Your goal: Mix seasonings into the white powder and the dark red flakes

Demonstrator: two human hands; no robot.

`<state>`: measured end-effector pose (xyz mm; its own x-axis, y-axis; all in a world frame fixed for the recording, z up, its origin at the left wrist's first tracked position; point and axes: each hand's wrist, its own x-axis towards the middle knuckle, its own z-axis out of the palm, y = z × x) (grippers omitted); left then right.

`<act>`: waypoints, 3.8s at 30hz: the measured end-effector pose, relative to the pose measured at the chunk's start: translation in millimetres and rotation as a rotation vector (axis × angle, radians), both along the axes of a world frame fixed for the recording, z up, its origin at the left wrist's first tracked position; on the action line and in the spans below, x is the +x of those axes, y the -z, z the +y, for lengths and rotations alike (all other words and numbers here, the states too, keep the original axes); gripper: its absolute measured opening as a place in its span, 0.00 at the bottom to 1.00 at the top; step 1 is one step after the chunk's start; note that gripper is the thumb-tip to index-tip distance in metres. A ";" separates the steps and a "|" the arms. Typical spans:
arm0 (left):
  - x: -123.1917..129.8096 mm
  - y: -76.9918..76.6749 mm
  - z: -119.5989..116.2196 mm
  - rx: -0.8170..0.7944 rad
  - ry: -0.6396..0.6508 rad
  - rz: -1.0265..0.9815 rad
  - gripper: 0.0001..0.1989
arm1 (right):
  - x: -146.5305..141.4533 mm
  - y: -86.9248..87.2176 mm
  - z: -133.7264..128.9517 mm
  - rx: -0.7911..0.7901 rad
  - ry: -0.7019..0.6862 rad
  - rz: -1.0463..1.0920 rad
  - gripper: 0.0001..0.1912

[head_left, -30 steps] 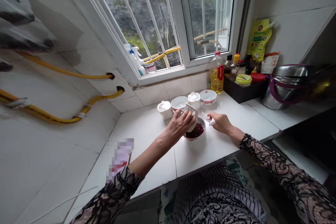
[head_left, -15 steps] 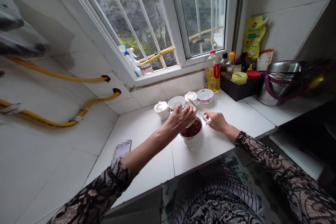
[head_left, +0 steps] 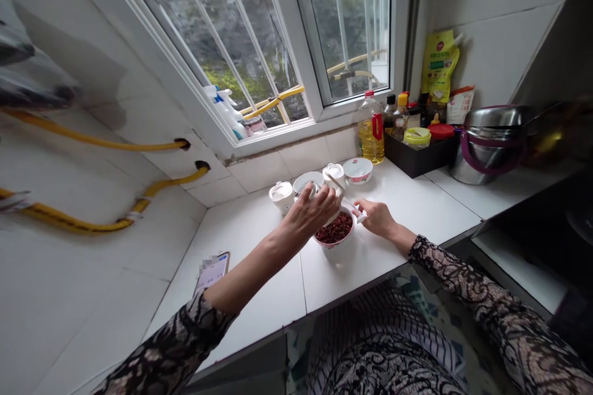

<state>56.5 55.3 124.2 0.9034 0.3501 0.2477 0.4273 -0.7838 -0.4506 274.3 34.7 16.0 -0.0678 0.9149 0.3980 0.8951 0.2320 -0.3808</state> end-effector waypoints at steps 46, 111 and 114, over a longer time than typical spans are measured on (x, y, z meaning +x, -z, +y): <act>-38.5 74.5 0.8 -1.149 0.089 -1.519 0.41 | -68.5 -124.2 17.4 0.462 -0.338 0.211 0.11; -48.0 79.9 47.1 -1.354 -0.005 -1.531 0.43 | -78.7 -118.0 91.3 0.076 -0.351 0.339 0.18; -51.6 85.4 55.6 -1.369 -0.013 -1.610 0.43 | -90.4 -113.6 112.7 -0.017 -0.350 0.414 0.18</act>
<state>4.9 110.9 38.8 0.2053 0.9436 0.2597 -0.2346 -0.2102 0.9491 183.9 147.4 129.6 -0.2104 0.8725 0.4410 0.5399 0.4798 -0.6916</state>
